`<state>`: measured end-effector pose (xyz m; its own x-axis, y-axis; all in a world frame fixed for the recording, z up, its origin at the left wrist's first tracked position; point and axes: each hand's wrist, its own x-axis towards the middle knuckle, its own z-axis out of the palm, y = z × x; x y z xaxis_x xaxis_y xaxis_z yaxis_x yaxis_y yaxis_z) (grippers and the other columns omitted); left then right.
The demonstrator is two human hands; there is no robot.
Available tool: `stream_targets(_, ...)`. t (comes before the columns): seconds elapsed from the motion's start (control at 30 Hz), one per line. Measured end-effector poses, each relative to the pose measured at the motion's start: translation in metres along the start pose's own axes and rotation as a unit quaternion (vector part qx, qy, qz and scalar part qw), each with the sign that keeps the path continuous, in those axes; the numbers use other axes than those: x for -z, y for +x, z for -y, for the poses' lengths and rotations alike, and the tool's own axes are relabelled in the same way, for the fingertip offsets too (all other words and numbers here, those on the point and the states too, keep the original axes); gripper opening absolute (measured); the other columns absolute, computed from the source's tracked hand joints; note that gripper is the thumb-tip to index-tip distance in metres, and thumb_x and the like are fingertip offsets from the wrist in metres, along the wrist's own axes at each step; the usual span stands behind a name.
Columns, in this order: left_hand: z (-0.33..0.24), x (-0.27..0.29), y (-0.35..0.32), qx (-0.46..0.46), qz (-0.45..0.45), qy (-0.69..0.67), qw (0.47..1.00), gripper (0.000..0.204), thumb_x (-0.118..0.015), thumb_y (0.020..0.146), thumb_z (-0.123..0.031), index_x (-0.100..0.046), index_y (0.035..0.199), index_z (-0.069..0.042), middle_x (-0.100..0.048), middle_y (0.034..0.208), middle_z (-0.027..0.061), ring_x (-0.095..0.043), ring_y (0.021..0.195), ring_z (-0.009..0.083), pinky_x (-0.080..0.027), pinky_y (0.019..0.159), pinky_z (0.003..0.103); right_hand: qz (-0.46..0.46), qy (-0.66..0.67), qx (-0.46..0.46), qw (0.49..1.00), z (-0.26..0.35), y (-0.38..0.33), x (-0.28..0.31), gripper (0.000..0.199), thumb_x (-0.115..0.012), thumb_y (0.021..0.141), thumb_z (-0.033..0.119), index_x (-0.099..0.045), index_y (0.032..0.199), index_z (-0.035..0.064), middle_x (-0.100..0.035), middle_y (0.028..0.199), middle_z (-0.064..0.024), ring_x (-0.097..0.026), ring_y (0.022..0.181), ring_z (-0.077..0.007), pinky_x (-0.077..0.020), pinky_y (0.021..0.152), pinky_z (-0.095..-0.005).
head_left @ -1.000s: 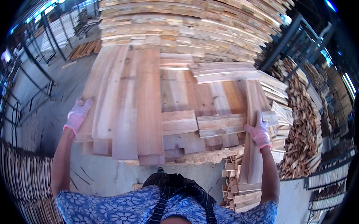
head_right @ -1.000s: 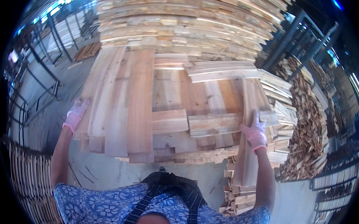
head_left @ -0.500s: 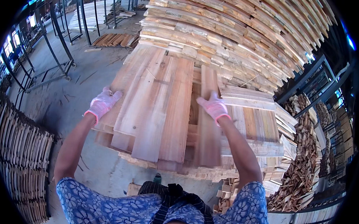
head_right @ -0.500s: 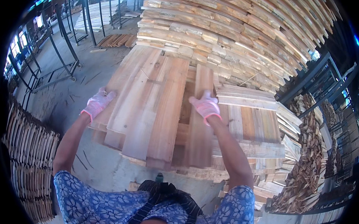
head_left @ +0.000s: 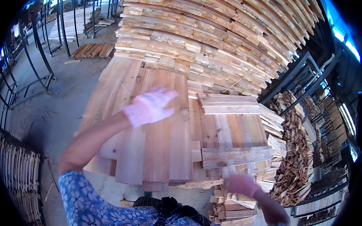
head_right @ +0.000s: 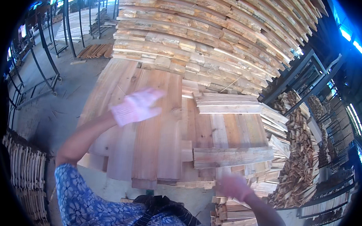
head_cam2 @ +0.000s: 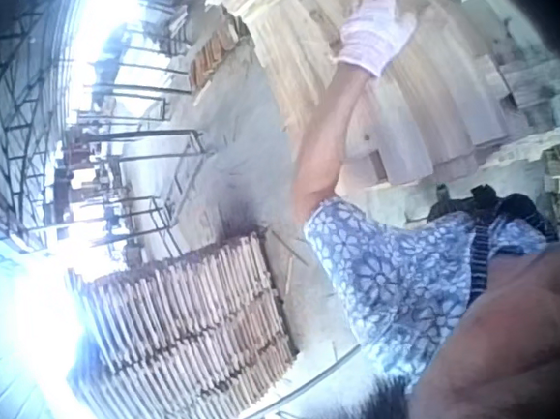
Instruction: The person picks up wooden planks from a pile and stacks them onto a metal rack. They wear pink gloves and handle the planks by hand, arranging them in layers on the rack.
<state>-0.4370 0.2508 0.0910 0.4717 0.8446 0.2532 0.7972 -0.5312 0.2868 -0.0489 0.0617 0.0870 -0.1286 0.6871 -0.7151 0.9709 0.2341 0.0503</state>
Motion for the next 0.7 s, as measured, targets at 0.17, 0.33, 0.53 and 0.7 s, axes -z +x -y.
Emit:
stream_targets(0.17,-0.036,-0.077,0.16,-0.061,0.12,0.164,0.977,0.053,-0.066,0.09,-0.032,-0.058,0.137,-0.01,-0.063,0.133,0.0168,-0.055,0.13,0.0377,-0.047,0.107,0.049,0.009,0.226,-0.177,0.958,-0.034,-0.051,-0.128,0.04,-0.06,0.098,0.04,-0.068,0.13,0.0167,-0.074,0.104,-0.0192,-0.072,0.1,-0.0324,-0.0562,0.089,-0.0452)
stream_targets(0.33,-0.01,-0.161,0.247,0.062,0.127,0.348,0.927,0.056,-0.078,0.078,-0.032,-0.067,0.131,-0.014,-0.065,0.136,0.0109,-0.054,0.132,0.0349,-0.047,0.097,0.059,-0.097,0.393,-0.238,0.883,-0.016,-0.021,-0.214,0.04,-0.06,0.099,0.04,-0.067,0.13,0.0159,-0.074,0.104,-0.0189,-0.072,0.1,-0.0317,-0.0563,0.089,-0.0447)
stream_targets(0.53,-0.023,-0.115,0.277,0.09,0.295,0.288,0.907,0.068,-0.092,0.063,-0.045,-0.074,0.12,-0.013,-0.07,0.131,0.007,-0.068,0.117,0.03,-0.056,0.091,0.051,-0.152,0.501,-0.257,0.812,0.019,0.011,-0.255,0.041,-0.06,0.099,0.039,-0.067,0.131,0.0149,-0.074,0.105,-0.0184,-0.072,0.099,-0.0308,-0.0563,0.088,-0.0441)
stream_targets(0.7,-0.023,-0.098,0.279,0.084,0.303,0.283,0.906,0.103,-0.095,0.059,-0.045,-0.052,0.145,-0.008,-0.068,0.131,0.0157,-0.068,0.115,0.0349,-0.057,0.093,0.05,-0.165,0.53,-0.248,0.794,0.024,0.031,-0.257,0.041,-0.06,0.099,0.038,-0.067,0.131,0.0141,-0.074,0.106,-0.0181,-0.072,0.099,-0.0301,-0.0564,0.088,-0.0436)
